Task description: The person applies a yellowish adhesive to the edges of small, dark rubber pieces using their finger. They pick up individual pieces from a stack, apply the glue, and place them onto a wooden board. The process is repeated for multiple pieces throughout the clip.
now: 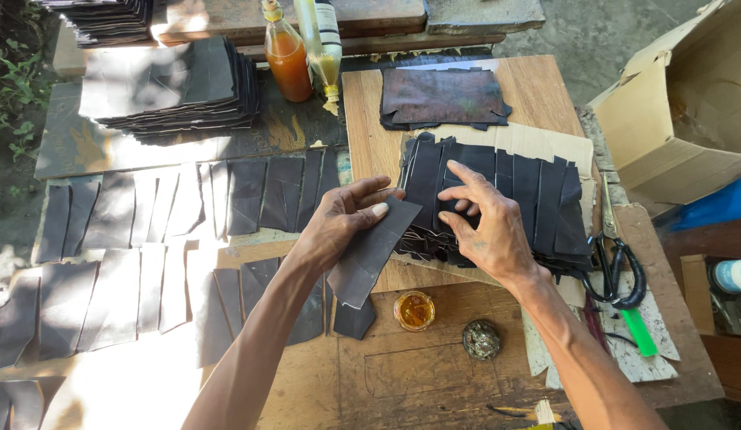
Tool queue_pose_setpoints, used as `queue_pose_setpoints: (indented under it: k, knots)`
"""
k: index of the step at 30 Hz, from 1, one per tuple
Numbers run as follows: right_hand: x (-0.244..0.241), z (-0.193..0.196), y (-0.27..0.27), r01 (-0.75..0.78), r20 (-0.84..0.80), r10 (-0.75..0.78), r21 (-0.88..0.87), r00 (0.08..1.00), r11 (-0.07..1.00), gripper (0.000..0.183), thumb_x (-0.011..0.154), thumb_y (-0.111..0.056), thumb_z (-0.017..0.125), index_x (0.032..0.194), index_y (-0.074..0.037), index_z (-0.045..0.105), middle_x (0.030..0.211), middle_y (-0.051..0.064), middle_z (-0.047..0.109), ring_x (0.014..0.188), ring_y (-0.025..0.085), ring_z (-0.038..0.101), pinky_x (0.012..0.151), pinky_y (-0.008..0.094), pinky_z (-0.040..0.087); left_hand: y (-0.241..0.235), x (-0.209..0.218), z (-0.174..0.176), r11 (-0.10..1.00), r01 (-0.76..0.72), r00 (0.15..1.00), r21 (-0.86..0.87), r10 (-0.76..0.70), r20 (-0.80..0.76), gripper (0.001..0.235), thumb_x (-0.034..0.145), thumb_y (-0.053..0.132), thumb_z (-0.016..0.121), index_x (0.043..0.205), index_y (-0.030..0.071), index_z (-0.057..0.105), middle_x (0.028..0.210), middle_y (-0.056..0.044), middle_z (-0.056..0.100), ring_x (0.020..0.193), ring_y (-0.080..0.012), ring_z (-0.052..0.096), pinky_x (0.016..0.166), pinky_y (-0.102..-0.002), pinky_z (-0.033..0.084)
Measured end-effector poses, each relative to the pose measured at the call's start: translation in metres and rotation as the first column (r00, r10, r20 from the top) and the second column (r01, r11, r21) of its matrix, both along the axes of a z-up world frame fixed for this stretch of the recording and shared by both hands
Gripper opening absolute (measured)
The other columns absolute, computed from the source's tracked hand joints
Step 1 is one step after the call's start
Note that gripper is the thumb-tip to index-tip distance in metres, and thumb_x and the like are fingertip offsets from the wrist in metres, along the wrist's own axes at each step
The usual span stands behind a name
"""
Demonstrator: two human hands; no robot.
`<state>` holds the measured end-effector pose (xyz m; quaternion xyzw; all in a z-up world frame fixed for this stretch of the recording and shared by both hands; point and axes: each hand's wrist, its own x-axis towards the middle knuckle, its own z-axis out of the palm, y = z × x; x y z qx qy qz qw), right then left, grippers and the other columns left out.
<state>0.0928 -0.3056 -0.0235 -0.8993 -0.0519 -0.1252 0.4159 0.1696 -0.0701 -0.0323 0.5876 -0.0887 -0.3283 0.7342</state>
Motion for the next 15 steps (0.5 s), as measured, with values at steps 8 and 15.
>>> queue_pose_setpoints:
  k: [8, 15]
  knots:
    - [0.0037, 0.0002, 0.0004, -0.027, -0.022, 0.027, -0.010, 0.999, 1.000, 0.079, 0.076, -0.003, 0.084, 0.146, -0.005, 0.050, 0.109, 0.007, 0.077, 0.075, 0.011, 0.064, 0.062, 0.025, 0.056, 0.0022, -0.0018, 0.0008, 1.000, 0.002, 1.000, 0.000, -0.002, 0.029, 0.062, 0.091, 0.007, 0.063, 0.147, -0.008, 0.042, 0.137, -0.019, 0.065, 0.116, -0.0212, 0.067, 0.100, -0.029, 0.055]
    - [0.0063, 0.0015, 0.0051, -0.005, -0.038, 0.003, -0.047, 0.999, 0.999, 0.080, 0.073, -0.005, 0.087, 0.145, -0.005, 0.051, 0.106, 0.007, 0.076, 0.071, 0.012, 0.061, 0.058, 0.027, 0.053, 0.0039, -0.0037, -0.0022, 1.000, 0.008, 0.999, 0.020, -0.009, 0.051, 0.062, 0.091, 0.008, 0.064, 0.147, -0.007, 0.044, 0.136, -0.017, 0.066, 0.117, -0.0198, 0.067, 0.101, -0.029, 0.055]
